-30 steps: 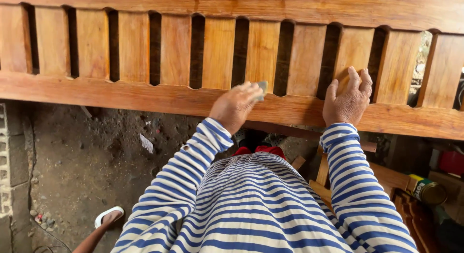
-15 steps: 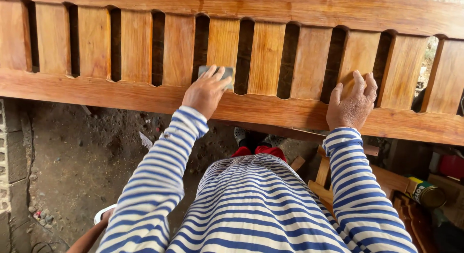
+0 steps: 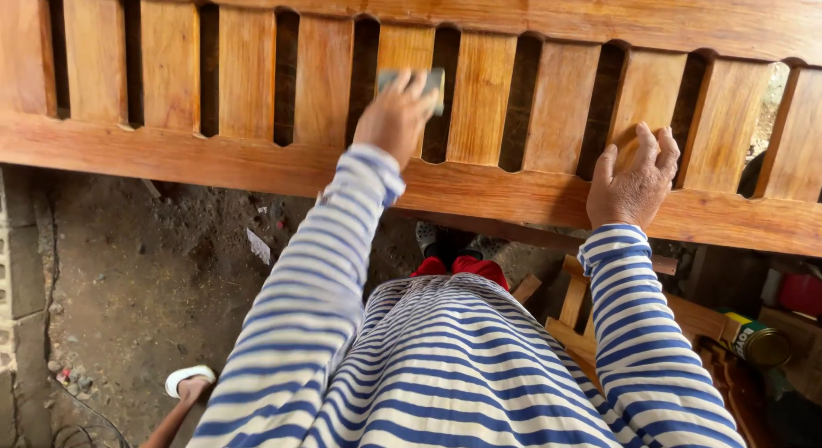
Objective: The person sands a wooden slatted chair backrest using a sanding block. They smooth the surface of the slats and edges, then pick up a second similar wooden piece and place it on the workbench to continue sanding.
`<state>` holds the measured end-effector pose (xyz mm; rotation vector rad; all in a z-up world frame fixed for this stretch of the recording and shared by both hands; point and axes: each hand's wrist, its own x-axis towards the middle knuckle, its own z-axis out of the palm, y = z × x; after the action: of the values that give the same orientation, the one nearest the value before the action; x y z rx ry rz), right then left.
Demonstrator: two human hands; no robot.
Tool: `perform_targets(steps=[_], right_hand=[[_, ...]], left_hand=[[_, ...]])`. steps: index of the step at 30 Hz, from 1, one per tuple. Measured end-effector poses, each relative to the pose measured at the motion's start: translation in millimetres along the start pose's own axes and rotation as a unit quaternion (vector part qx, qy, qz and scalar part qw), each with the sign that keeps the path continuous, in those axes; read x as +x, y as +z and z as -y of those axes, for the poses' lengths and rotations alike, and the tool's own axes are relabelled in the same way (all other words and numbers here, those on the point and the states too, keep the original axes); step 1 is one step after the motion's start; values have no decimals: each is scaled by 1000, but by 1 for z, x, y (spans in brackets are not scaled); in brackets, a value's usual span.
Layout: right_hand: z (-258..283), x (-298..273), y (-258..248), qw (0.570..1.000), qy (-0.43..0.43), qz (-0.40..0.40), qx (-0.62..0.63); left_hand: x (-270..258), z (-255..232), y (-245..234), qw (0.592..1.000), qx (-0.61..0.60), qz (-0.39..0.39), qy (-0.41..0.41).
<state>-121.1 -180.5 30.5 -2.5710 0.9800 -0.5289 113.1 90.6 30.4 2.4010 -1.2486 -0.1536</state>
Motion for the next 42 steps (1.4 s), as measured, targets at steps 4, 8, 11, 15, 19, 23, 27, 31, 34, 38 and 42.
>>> perform_targets(steps=[4,8,11,15,19,23,27,31,34,38,42], right_hand=[[-10,1,7,1000,-12,-11,-5],[1,3,-1,1000,2,3,6],[2,5,0,1000,17,9,-2],[-1,3,1,1000,8,6,-8],[-1,2,0,1000,16,15,-8],[-1,4,1,1000,-2,-6,11],[-2,2,-1,1000,-9,1,17],[-6,2,3,1000,-18,-17,12],[-4,4,3,1000,-14,-10,-1],[-3,3,3,1000,-18,-9,7],[4,3,-2,1000,-10,1,16]], left_hand=[[-66,-18,-13,999,-43,22,16],[-66,-12,-14,998,-56,16,-10],[-28,5,-13,999,-42,-1,-2],[22,23,-11,997,-42,-15,-58],[43,34,2,952,-239,8,-192],[-4,7,-12,998,-24,-28,-41],[-81,-15,-19,999,-41,4,-24],[-81,-6,-12,999,-29,-23,-27],[-46,7,-14,999,-34,-31,-27],[11,24,-15,996,-35,-47,-64],[35,46,10,990,-67,-50,-117]])
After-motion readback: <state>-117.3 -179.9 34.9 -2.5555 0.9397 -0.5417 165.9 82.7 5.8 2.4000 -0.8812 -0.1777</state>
